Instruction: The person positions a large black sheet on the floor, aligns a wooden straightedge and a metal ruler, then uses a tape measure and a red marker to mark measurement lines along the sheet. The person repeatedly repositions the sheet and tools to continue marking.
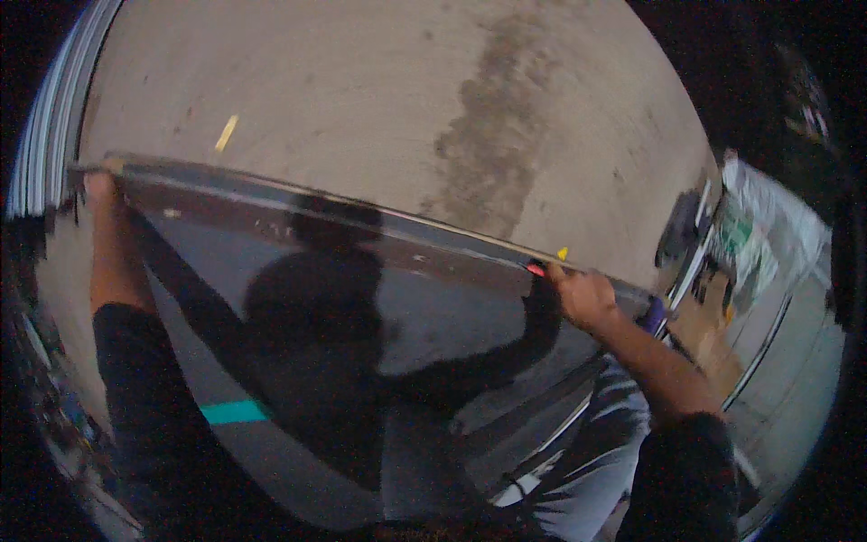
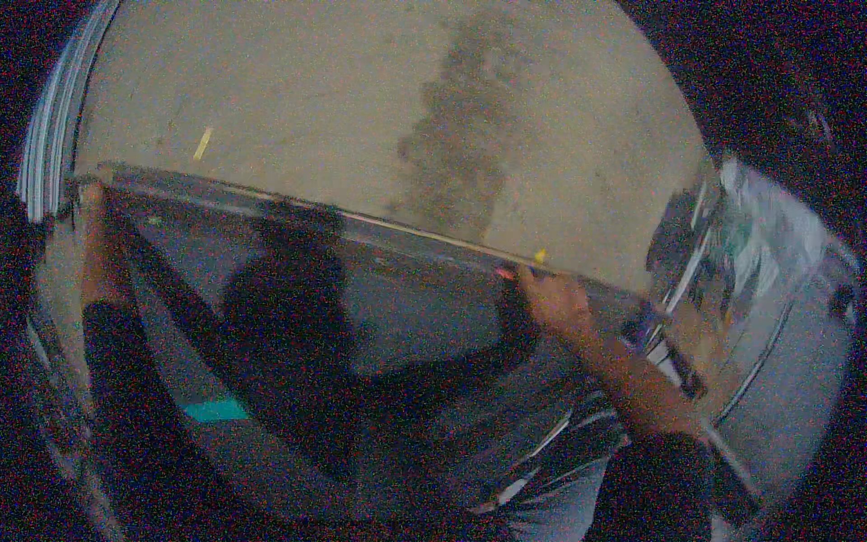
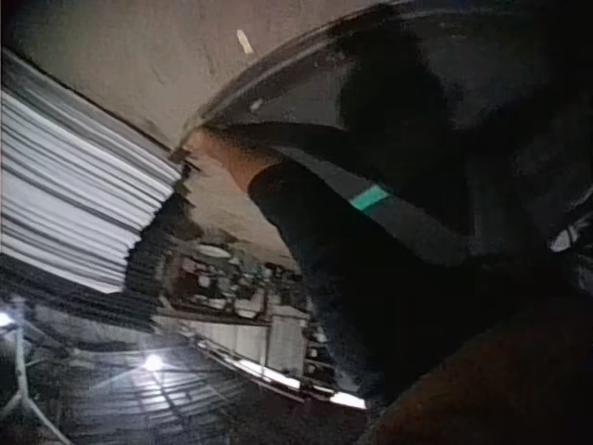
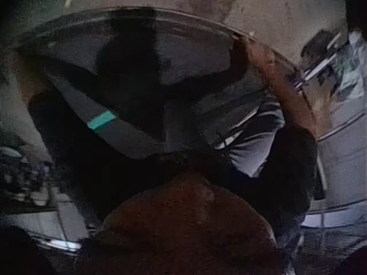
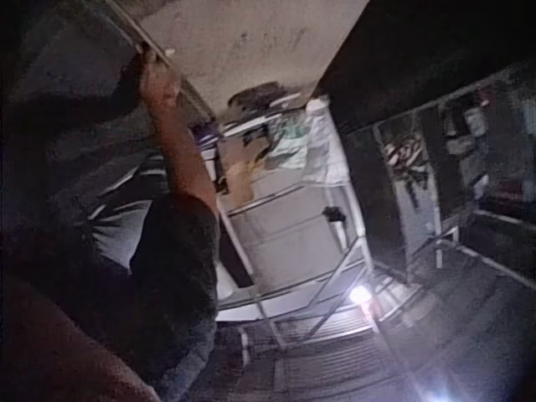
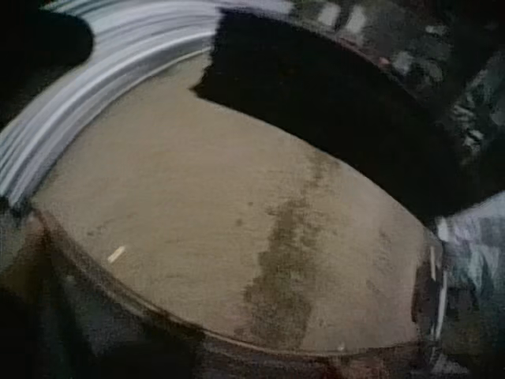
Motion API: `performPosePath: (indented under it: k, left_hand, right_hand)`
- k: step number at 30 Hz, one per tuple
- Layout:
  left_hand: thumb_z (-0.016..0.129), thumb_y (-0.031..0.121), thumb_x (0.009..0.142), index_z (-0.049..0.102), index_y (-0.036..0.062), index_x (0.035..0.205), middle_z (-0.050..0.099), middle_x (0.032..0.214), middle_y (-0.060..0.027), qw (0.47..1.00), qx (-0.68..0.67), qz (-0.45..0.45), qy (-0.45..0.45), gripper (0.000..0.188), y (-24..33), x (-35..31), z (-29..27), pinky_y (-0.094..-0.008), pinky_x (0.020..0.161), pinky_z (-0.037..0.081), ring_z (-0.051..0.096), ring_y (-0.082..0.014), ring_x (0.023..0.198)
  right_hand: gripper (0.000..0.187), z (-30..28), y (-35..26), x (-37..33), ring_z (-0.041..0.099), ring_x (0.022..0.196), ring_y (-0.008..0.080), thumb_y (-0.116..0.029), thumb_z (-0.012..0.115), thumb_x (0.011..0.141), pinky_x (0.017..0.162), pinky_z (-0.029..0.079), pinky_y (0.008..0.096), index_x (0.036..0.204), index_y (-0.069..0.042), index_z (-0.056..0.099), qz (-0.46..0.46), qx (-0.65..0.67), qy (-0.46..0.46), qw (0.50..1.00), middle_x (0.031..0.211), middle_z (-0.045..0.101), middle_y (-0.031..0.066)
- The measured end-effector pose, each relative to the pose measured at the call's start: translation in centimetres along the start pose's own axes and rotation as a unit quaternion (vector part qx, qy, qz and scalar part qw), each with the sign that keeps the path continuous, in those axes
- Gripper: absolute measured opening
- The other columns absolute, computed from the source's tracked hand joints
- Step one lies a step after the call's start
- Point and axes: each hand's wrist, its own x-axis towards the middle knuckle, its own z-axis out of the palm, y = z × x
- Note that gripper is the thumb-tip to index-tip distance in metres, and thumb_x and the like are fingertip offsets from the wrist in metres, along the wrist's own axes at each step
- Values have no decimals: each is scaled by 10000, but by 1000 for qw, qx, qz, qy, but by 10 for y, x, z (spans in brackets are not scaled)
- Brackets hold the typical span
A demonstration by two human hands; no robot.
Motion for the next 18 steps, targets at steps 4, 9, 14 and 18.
performPosePath:
  k: [4, 9, 14, 18]
  left_hand:
    - [552, 389, 924, 611, 70, 1295, 622, 1291, -187, 984, 150, 93, 22, 492, -35, 4, -6, -519, 1029, 414, 534, -394, 1246]
    - [599, 344, 911, 626, 88, 1273, 636, 1265, -178, 738, 312, 585, 124, 444, -49, -171, 7, -517, 1001, 441, 551, -392, 1220]
    - [586, 437, 937, 708, 184, 1227, 580, 1416, -141, 793, 71, 597, -97, 404, -50, -534, -21, -659, 1148, 235, 431, -447, 1377]
    - [535, 452, 967, 722, 168, 1188, 606, 1379, -126, 851, 94, 503, -120, 406, -33, -604, -27, -669, 1144, 220, 457, -429, 1339]
  right_hand:
    - [349, -10, 0, -8, 733, 922, 396, -228, 414, 1029, 759, 588, 554, 1332, -74, 496, -15, 43, 42, 998, 1017, 734, 206]
    - [311, 4, 9, -11, 734, 935, 393, -249, 429, 1022, 780, 581, 553, 1239, -62, 549, -30, 77, 73, 994, 1024, 736, 201]
    - [228, 34, 3, 10, 753, 826, 346, -183, 493, 959, 683, 582, 494, 1153, -75, 547, -39, 93, 154, 983, 922, 753, 178]
    - [246, 23, 5, 1, 749, 872, 355, -197, 473, 974, 732, 577, 516, 1163, -79, 576, -38, 160, 144, 976, 977, 751, 180]
